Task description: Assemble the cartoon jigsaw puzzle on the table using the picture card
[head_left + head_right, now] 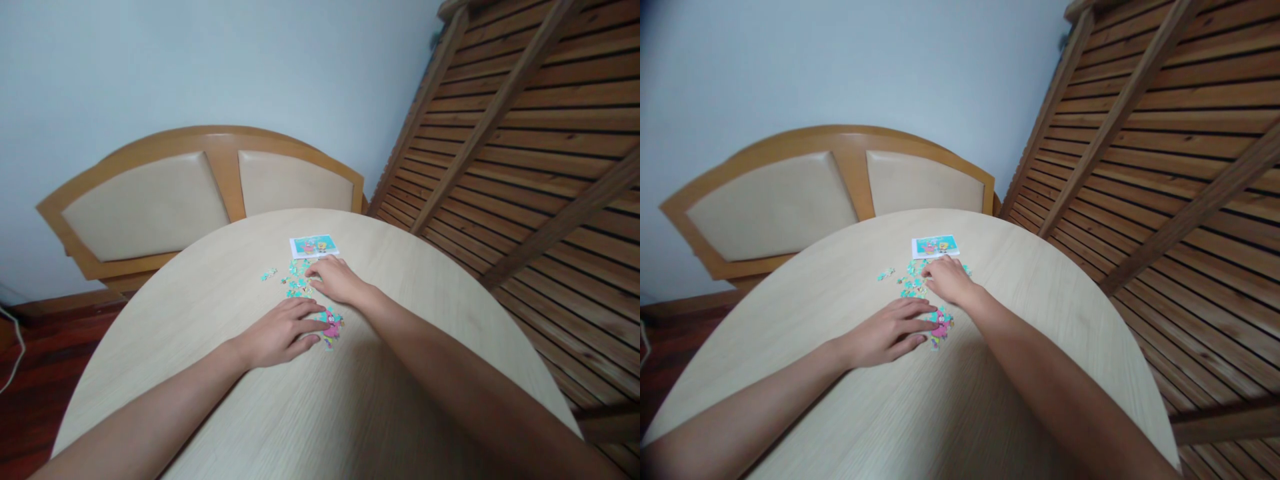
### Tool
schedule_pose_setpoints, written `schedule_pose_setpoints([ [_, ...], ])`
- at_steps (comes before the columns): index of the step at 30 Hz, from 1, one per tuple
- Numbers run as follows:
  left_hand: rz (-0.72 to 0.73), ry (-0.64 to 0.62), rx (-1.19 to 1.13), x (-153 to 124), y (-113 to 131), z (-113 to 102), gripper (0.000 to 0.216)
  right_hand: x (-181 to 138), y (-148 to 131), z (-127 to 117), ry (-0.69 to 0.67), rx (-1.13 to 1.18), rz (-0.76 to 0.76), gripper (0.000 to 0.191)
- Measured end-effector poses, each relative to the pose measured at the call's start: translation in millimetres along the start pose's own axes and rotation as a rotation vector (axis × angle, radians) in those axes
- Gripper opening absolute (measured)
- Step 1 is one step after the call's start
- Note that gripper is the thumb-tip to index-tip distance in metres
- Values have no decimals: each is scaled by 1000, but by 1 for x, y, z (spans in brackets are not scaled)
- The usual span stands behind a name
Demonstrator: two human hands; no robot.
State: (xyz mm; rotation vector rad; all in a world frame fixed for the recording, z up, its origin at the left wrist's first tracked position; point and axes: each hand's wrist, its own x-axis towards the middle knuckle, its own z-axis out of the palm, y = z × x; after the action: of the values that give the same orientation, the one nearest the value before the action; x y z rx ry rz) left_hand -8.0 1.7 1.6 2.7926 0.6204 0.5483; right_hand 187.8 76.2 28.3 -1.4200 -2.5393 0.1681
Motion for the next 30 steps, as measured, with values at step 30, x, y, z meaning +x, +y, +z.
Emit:
schedule_pose_setpoints([
  [30,-27,-16,8,-1,-2,2,36,25,0,-16,-284,-63,74,24],
])
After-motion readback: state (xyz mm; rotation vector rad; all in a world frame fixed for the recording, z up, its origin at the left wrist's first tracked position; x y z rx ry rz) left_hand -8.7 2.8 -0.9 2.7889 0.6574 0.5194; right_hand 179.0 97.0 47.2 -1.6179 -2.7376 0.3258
